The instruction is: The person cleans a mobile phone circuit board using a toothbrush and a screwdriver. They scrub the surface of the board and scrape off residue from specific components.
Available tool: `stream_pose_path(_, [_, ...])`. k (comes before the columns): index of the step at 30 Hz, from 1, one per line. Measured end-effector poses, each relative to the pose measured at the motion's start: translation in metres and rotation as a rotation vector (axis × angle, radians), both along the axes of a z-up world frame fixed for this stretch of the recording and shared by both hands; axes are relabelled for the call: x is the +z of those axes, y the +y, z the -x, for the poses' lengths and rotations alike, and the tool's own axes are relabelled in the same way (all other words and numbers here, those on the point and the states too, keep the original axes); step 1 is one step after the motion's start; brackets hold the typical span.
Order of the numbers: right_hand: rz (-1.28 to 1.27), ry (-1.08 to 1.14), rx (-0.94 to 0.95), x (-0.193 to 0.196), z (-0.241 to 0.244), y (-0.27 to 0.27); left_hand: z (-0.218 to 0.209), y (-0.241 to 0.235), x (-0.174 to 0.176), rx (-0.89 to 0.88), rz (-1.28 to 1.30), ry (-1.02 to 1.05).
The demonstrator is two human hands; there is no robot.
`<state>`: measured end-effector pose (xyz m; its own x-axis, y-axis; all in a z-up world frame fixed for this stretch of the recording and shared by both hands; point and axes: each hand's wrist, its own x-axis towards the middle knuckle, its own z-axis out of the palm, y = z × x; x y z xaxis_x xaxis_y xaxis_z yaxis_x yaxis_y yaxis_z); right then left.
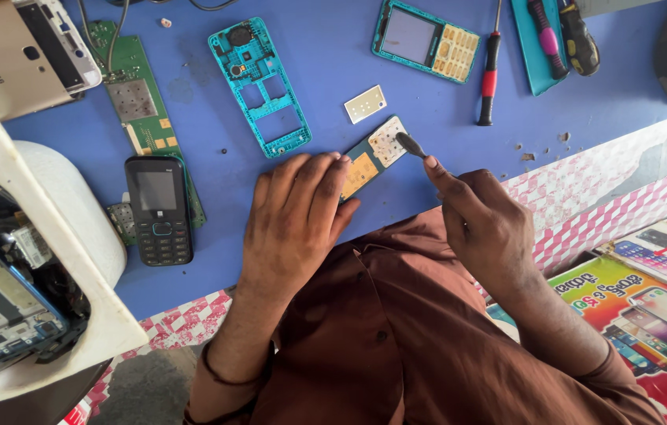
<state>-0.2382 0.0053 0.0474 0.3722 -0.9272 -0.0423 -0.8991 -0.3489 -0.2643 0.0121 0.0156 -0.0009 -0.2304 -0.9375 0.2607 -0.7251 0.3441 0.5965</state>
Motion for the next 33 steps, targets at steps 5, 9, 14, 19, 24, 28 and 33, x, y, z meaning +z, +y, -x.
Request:
stream_pose_path(5, [-0.087,-0.038,0.09,0.002,-0.028,-0.001,-0.002,-0.004,-0.001,-0.002,-0.028,0.081])
stream_pose_path(9, [-0.129,-0.116,0.159,0.006,-0.046,0.009,-0.004,-0.001,-0.001,0.012,-0.008,0.085])
stream_pose_path(14, [-0.049,-0.084,0.111,0.005,-0.036,0.003,-0.001,-0.002,0.001,0.011,-0.023,0.082])
stream_pose_path(19, [0.009,-0.04,0.032,0.004,-0.017,-0.004,0.001,-0.006,0.005,0.011,-0.018,0.067])
stream_pose_path(24, [-0.017,-0.029,-0.015,0.001,-0.003,0.003,0.005,-0.004,0.001,0.015,-0.025,0.025])
stream_pose_path(28, [0.023,-0.017,-0.026,-0.006,0.006,0.005,0.007,-0.002,-0.003,0.011,-0.007,-0.012])
stream_pose_path(33, [0.033,-0.034,0.015,-0.002,0.005,0.009,0.011,-0.001,-0.008,0.059,0.016,-0.021])
